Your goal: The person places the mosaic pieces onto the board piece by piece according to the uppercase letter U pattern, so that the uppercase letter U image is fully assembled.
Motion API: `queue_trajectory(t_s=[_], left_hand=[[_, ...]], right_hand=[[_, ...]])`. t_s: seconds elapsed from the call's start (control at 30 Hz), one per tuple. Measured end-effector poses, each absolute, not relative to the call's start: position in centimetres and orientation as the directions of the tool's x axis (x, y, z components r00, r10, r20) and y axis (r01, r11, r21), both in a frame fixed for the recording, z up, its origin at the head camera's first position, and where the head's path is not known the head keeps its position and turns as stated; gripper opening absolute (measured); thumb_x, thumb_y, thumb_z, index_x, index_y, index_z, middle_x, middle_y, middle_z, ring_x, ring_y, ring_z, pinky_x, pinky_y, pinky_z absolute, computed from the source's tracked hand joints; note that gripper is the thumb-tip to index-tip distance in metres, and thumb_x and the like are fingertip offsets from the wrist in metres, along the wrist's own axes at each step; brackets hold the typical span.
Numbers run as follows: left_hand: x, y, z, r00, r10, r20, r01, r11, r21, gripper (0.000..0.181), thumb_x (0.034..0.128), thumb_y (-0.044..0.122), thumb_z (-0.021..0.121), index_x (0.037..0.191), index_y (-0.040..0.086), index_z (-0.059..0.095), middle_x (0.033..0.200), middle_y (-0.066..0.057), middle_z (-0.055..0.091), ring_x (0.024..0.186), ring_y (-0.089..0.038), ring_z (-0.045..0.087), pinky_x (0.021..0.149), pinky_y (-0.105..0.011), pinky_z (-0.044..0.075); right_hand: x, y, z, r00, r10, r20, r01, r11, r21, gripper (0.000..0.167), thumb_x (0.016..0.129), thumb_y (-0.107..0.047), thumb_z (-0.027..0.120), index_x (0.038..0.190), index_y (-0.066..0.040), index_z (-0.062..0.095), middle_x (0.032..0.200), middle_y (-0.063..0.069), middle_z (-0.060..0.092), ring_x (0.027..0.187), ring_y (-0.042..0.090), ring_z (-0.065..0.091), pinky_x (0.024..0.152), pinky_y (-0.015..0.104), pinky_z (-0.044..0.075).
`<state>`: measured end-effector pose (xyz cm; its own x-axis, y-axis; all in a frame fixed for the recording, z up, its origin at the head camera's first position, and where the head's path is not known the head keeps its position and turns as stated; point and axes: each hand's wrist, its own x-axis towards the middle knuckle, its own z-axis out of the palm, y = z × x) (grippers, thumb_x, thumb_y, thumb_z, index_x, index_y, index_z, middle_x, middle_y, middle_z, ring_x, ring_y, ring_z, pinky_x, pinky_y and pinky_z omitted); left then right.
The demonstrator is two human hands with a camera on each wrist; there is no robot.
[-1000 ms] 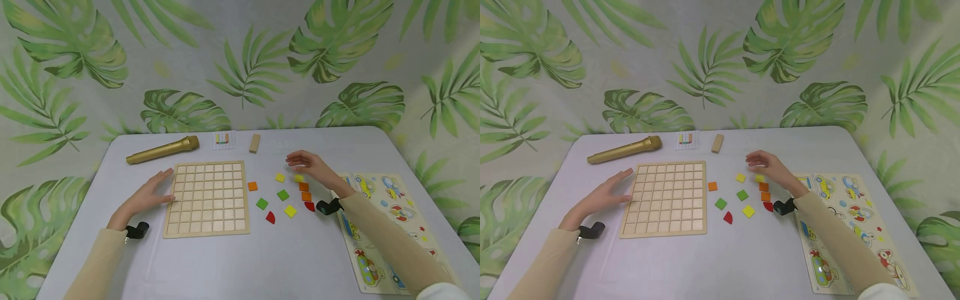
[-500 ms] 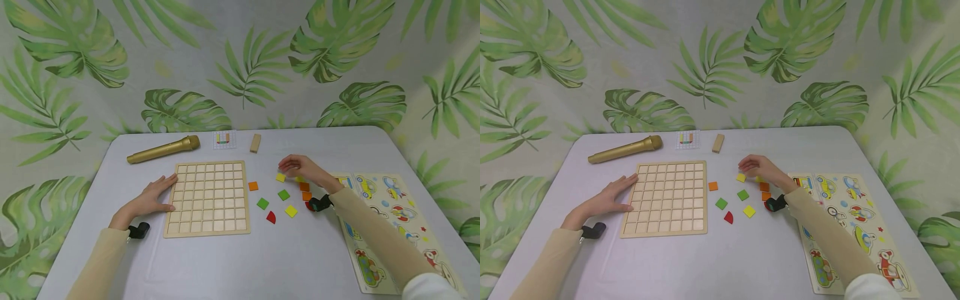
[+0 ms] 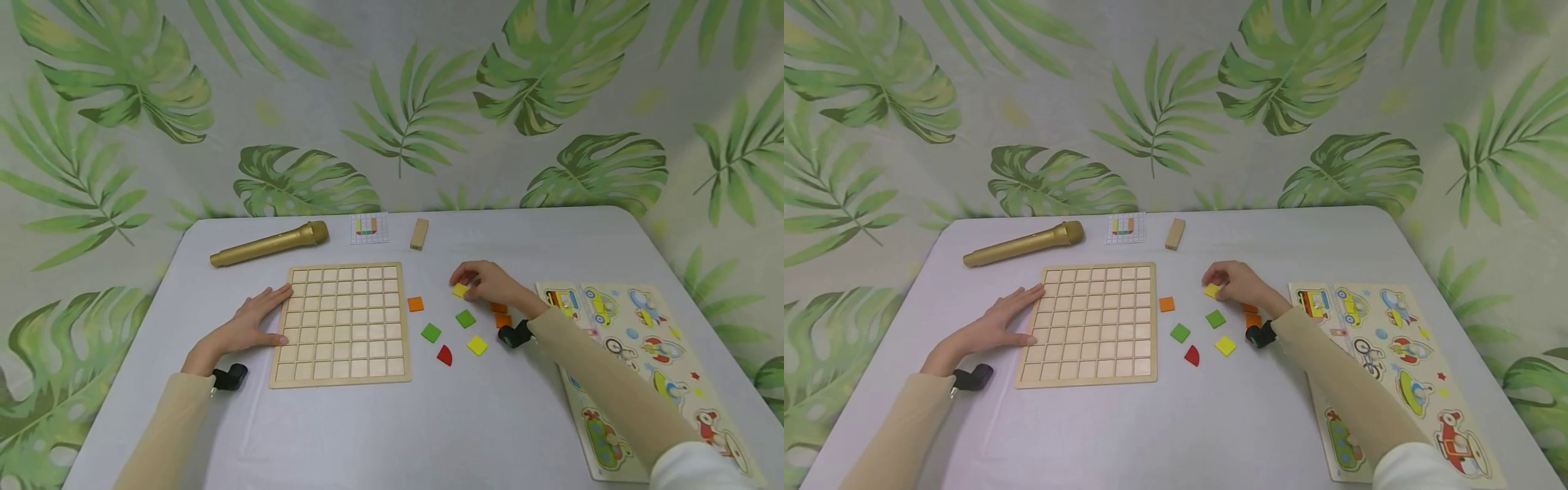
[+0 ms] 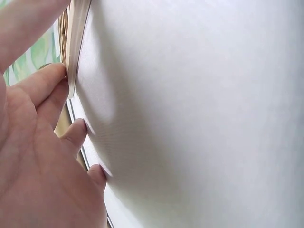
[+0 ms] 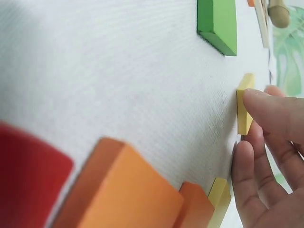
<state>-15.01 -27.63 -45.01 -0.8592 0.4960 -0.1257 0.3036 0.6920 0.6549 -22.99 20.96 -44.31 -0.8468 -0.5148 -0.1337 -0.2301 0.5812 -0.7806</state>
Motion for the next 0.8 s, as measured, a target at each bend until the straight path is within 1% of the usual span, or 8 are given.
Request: queue_trajectory(t_s=[0.17, 0.37, 0.53, 0.7, 0.8], left_hand=[[-14.9, -27.6, -44.9, -0.857, 0.496, -0.137, 0.291, 0.687, 0.666, 0.093, 0.0812, 0.031, 0.076, 0.15, 0.0, 0.023, 0.157, -0.018, 0.014, 0.141, -0.046, 0.0, 0.105, -0.066, -0.005], [-14.9, -27.6, -44.7, -0.854, 0.503, -0.134, 0.297, 0.682, 0.668, 0.093, 0.0811, 0.031, 0.076, 0.15, 0.0, 0.023, 0.157, -0.019, 0.014, 0.14, -0.047, 0.0, 0.105, -0.067, -0.005], [-15.1, -27.5, -44.9, -0.851, 0.509, -0.126, 0.306, 0.678, 0.668, 0.093, 0.0811, 0.032, 0.076, 0.15, 0.0, 0.023, 0.157, -0.019, 0.014, 0.141, -0.046, 0.0, 0.105, -0.066, -0.006], [-15.1, -27.5, -44.9, -0.855, 0.502, -0.131, 0.299, 0.683, 0.666, 0.093, 0.0804, 0.032, 0.077, 0.15, -0.001, 0.024, 0.156, -0.02, 0.014, 0.141, -0.047, 0.001, 0.105, -0.066, -0.005], [-15.0, -27.6, -44.9, -0.86, 0.492, -0.134, 0.29, 0.689, 0.664, 0.093, 0.0795, 0.032, 0.078, 0.149, -0.001, 0.026, 0.156, -0.02, 0.015, 0.14, -0.047, 0.002, 0.105, -0.067, -0.003]], right_hand=[[-23.0, 20.8, -44.2, -0.853, -0.508, -0.117, -0.259, 0.608, -0.75, 0.023, 0.078, 0.011, 0.07, 0.098, 0.0, 0.065, 0.098, 0.01, 0.061, 0.09, 0.027, 0.052, 0.083, 0.039, 0.046], [-23.4, 21.2, -44.2, -0.845, -0.52, -0.126, -0.266, 0.612, -0.745, 0.018, 0.078, 0.008, 0.071, 0.093, -0.001, 0.065, 0.091, 0.008, 0.059, 0.083, 0.024, 0.049, 0.076, 0.034, 0.044], [-23.7, 21.6, -43.9, -0.831, -0.53, -0.167, -0.201, 0.567, -0.799, 0.012, 0.083, 0.001, 0.071, 0.094, -0.001, 0.067, 0.092, 0.011, 0.061, 0.081, 0.023, 0.049, 0.071, 0.03, 0.043], [-24.0, 20.7, -43.4, -0.82, -0.536, -0.203, -0.112, 0.498, -0.86, 0.012, 0.086, -0.001, 0.067, 0.097, 0.002, 0.066, 0.096, 0.013, 0.062, 0.082, 0.024, 0.049, 0.073, 0.029, 0.044], [-24.3, 19.4, -43.1, -0.815, -0.54, -0.211, -0.092, 0.48, -0.872, 0.013, 0.087, -0.003, 0.067, 0.099, 0.003, 0.064, 0.097, 0.012, 0.062, 0.083, 0.024, 0.05, 0.075, 0.029, 0.045]])
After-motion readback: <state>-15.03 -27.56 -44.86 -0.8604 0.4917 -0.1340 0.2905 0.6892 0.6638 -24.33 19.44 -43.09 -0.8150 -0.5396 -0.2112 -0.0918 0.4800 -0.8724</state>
